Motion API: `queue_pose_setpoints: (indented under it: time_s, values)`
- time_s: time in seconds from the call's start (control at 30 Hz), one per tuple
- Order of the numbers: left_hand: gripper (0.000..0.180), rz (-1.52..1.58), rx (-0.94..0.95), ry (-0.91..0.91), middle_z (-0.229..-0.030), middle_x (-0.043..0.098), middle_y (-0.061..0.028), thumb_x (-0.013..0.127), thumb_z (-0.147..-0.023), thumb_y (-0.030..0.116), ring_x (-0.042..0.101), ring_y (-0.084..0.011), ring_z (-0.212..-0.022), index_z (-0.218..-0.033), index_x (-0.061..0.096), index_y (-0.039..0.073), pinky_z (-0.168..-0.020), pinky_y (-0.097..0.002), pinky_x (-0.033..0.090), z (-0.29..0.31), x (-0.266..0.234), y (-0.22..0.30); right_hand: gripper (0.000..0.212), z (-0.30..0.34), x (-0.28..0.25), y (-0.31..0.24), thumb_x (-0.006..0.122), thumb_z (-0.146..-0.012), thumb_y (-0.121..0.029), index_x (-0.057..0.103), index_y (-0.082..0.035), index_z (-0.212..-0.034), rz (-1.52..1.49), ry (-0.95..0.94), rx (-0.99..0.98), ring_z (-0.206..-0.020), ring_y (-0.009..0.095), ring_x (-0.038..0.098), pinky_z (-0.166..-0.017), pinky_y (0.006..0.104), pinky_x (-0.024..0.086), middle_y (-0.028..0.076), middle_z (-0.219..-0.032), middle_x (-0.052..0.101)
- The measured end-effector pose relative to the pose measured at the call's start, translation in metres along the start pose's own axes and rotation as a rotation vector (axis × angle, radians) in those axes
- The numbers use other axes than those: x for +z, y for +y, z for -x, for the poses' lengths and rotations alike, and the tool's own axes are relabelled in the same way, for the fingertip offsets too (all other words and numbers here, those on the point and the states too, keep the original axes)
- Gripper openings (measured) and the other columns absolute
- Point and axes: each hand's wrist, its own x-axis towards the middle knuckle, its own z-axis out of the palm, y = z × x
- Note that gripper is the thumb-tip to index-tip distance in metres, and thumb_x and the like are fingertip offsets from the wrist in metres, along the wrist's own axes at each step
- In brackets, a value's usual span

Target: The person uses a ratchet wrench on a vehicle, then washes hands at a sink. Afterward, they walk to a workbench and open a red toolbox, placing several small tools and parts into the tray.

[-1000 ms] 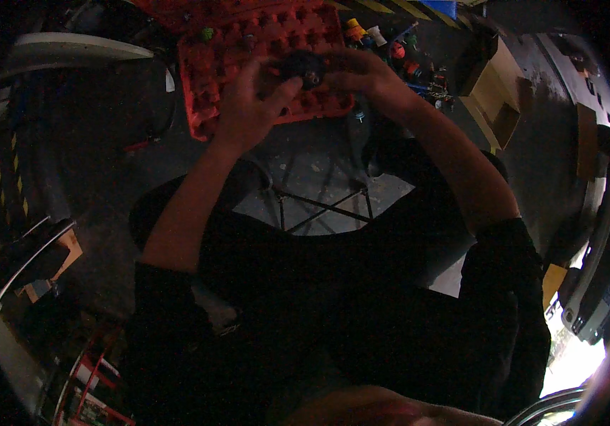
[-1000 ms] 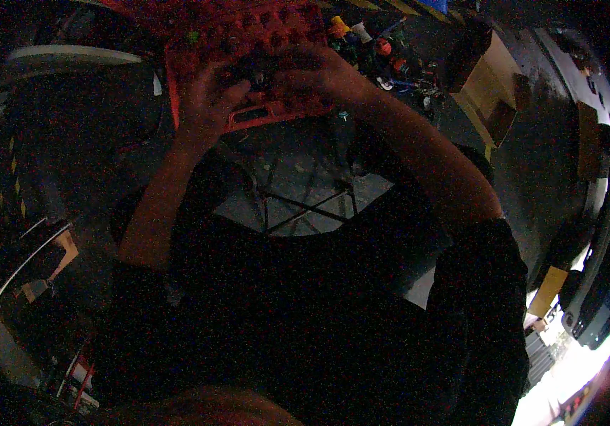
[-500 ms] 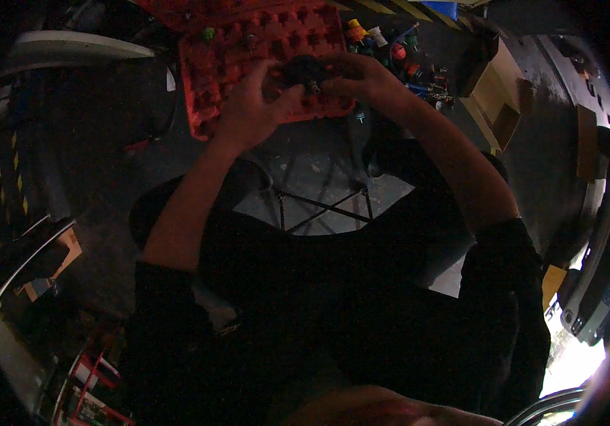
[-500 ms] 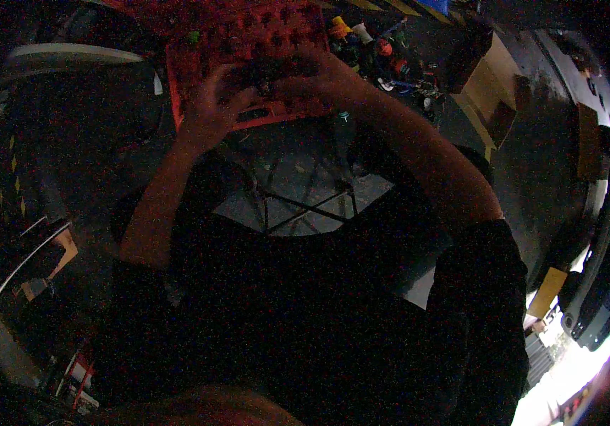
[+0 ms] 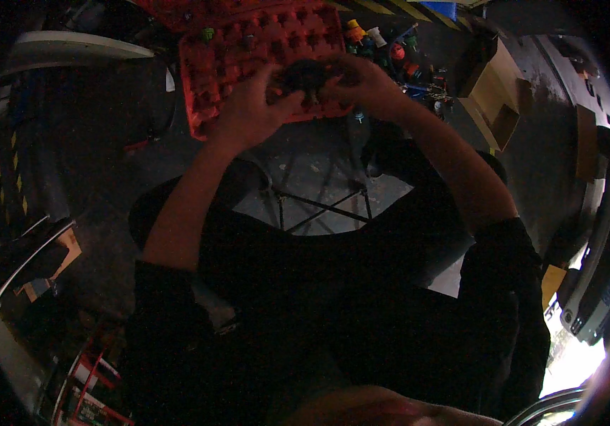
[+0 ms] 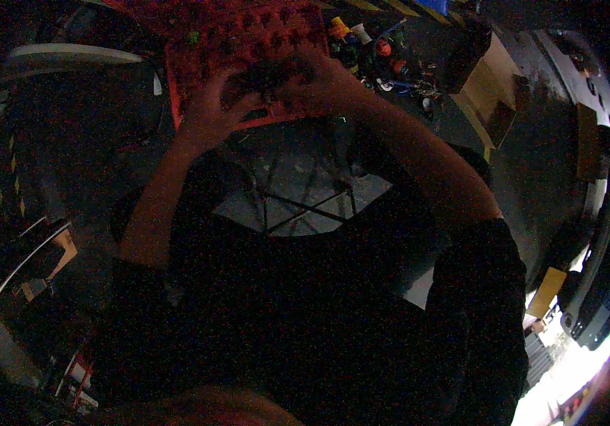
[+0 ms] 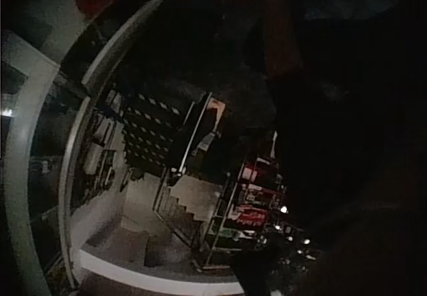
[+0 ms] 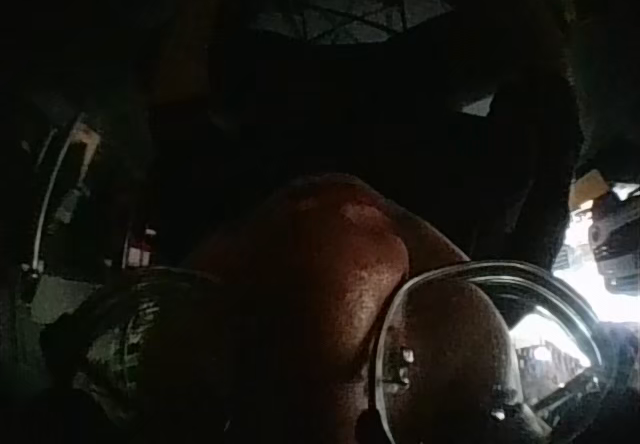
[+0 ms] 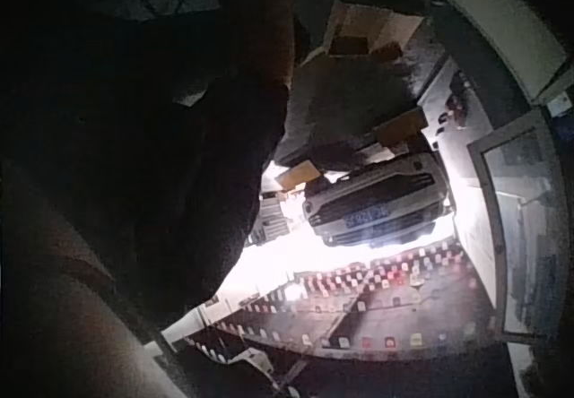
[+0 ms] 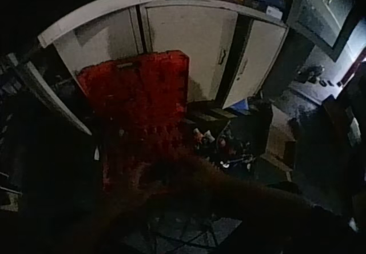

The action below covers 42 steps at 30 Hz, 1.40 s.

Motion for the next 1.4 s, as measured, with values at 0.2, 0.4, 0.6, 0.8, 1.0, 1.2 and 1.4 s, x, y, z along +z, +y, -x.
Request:
queue_pose_setpoints:
  time_s: [0.2,0.4,0.6,0.8,1.0,1.2,1.4]
  values:
    - [0.055,-0.138,0.063,0.035,-0.104,0.072,-0.0179,0.073,-0.086,0.040,0.071,-0.0364,-0.094,-0.125,0.059,0.003,-0.082,-0.0458,0.056,0.003,0.002,-0.004,0.064,-0.003,0.003,0.011,0.077,-0.087,-0.019,0.048,-0.004,-0.142,0.141,0.033,-0.007,-0.092,0.012,0.066,-0.079,0.0303,0.057,0.006,-0.105,0.069]
    - [0.060,-0.203,0.007,-0.067,-0.117,0.068,-0.0194,0.071,-0.090,0.042,0.067,-0.0357,-0.108,-0.133,0.055,0.002,-0.095,-0.0447,0.052,0.001,-0.002,0.001,0.065,-0.003,0.006,0.012,0.078,-0.085,-0.021,0.049,-0.006,-0.142,0.190,0.023,-0.042,-0.091,0.013,0.066,-0.080,0.0315,0.056,0.007,-0.105,0.069]
    - [0.063,-0.164,0.048,-0.066,-0.117,0.068,-0.0198,0.074,-0.082,0.045,0.066,-0.0374,-0.108,-0.129,0.057,0.006,-0.090,-0.0460,0.053,-0.001,0.002,-0.009,0.063,0.000,0.009,-0.003,0.080,-0.084,-0.024,0.052,-0.008,-0.138,0.313,0.033,-0.056,-0.095,0.020,0.070,-0.084,0.0350,0.056,0.010,-0.109,0.071]
    - [0.071,-0.302,0.045,-0.141,-0.109,0.070,-0.0183,0.077,-0.082,0.048,0.068,-0.0371,-0.103,-0.135,0.054,0.006,-0.088,-0.0469,0.055,-0.002,-0.001,0.008,0.065,0.002,0.013,-0.003,0.082,-0.080,-0.024,0.053,-0.010,-0.136,0.375,0.025,-0.073,-0.097,0.023,0.071,-0.086,0.0371,0.057,0.011,-0.109,0.071]
    - [0.062,-0.497,0.112,-0.079,-0.100,0.071,-0.0190,0.079,-0.075,0.042,0.070,-0.0404,-0.089,-0.121,0.057,0.006,-0.075,-0.0511,0.057,0.010,0.010,0.005,0.070,-0.002,0.018,0.015,0.080,-0.078,-0.015,0.050,-0.011,-0.140,0.447,-0.097,-0.006,-0.097,0.023,0.071,-0.086,0.0381,0.057,0.011,-0.108,0.071]
    - [0.064,-0.530,0.076,-0.188,-0.093,0.072,-0.0163,0.076,-0.079,0.047,0.071,-0.0382,-0.086,-0.126,0.058,0.008,-0.075,-0.0518,0.056,0.007,0.020,-0.001,0.071,0.005,0.023,0.000,0.079,-0.075,-0.008,0.052,-0.012,-0.140,0.341,-0.123,-0.086,-0.096,0.020,0.068,-0.086,0.0374,0.055,0.011,-0.106,0.071]
    - [0.063,-0.604,0.090,-0.153,-0.089,0.071,-0.0150,0.075,-0.081,0.049,0.070,-0.0366,-0.084,-0.126,0.059,0.008,-0.074,-0.0518,0.056,0.009,0.021,-0.009,0.067,-0.006,0.024,0.039,0.077,-0.076,-0.007,0.055,-0.013,-0.138,0.324,-0.081,-0.171,-0.094,0.018,0.067,-0.083,0.0351,0.054,0.009,-0.106,0.071]
